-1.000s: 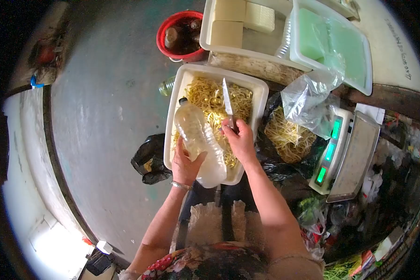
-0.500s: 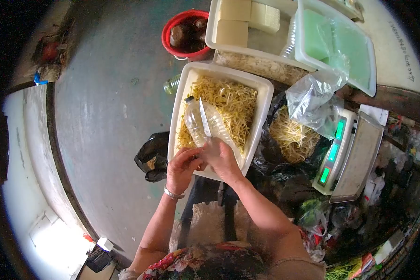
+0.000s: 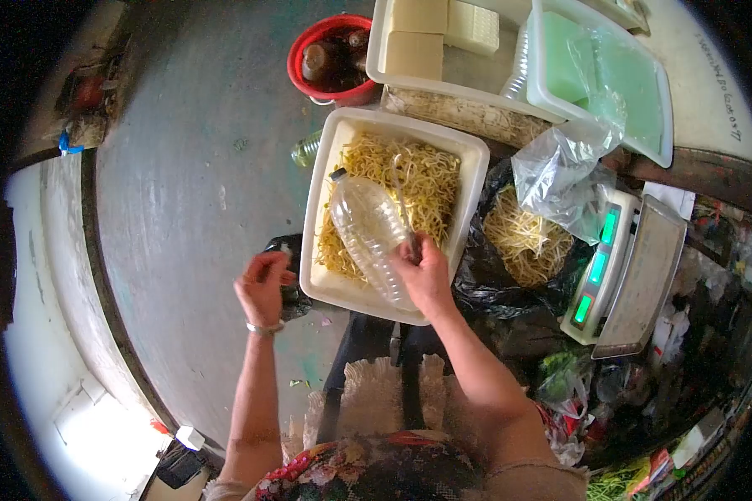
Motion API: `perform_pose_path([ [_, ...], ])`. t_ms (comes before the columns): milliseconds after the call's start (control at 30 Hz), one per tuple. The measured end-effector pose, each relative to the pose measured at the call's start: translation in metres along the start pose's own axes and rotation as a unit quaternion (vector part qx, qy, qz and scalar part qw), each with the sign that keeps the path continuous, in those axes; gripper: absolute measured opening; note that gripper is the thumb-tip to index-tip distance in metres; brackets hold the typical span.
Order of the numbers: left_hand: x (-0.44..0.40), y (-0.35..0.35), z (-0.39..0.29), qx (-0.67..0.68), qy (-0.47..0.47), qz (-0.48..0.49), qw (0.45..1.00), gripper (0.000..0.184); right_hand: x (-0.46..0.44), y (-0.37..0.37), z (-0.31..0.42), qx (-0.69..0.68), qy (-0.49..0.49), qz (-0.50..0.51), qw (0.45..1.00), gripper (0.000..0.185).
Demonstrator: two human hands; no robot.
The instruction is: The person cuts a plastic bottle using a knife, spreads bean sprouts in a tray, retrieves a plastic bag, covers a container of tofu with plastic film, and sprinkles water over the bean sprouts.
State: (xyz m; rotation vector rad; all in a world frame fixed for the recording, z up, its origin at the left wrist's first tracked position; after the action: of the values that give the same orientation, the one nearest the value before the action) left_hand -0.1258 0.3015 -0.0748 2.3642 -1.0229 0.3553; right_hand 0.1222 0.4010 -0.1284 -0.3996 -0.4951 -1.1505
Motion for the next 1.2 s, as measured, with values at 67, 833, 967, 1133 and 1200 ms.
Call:
perform_pose_path([
  [67,-0.024,0.021,0.002,-0.050,-0.005,-0.046,0.998,0.006,-0.008,0.016,-0.016,0.091,0.133,-0.063,0.985,0.029],
  [833,0.036,-0.093,0.096,0.008,0.214,0.248,0.945,0.056,-0.011,0.013,-0.027,0.210,0.117,-0.067,0.968,0.042],
  [967,0.039,-0.109,0.094,0.111,0.296,0.209,0.925,0.070,-0.015,0.015,-0.033,0.161,0.138,-0.103,0.972,0.036],
  [1133,0.035,-0.109,0.091,0.182,0.352,0.218,0.892,0.063,-0.024,0.020,-0.044,0.085,0.134,-0.059,0.986,0.040],
  [1200,0.034,-0.112,0.084,0.185,0.336,0.227,0.895,0.058,-0.028,0.022,-0.039,0.078,0.139,-0.051,0.986,0.041],
])
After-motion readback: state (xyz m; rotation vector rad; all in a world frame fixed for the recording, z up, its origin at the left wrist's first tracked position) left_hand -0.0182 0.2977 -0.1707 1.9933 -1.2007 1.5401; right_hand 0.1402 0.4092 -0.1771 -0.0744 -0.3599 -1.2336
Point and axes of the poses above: each hand's wrist, its own x-axis away from the middle knuckle, its own y-axis out of the back of the hand, z = x × y, the point moved 2 cm from there along -x, towards the middle knuckle, and after that the axes turned 5 degrees about y, right-handed, at the moved point
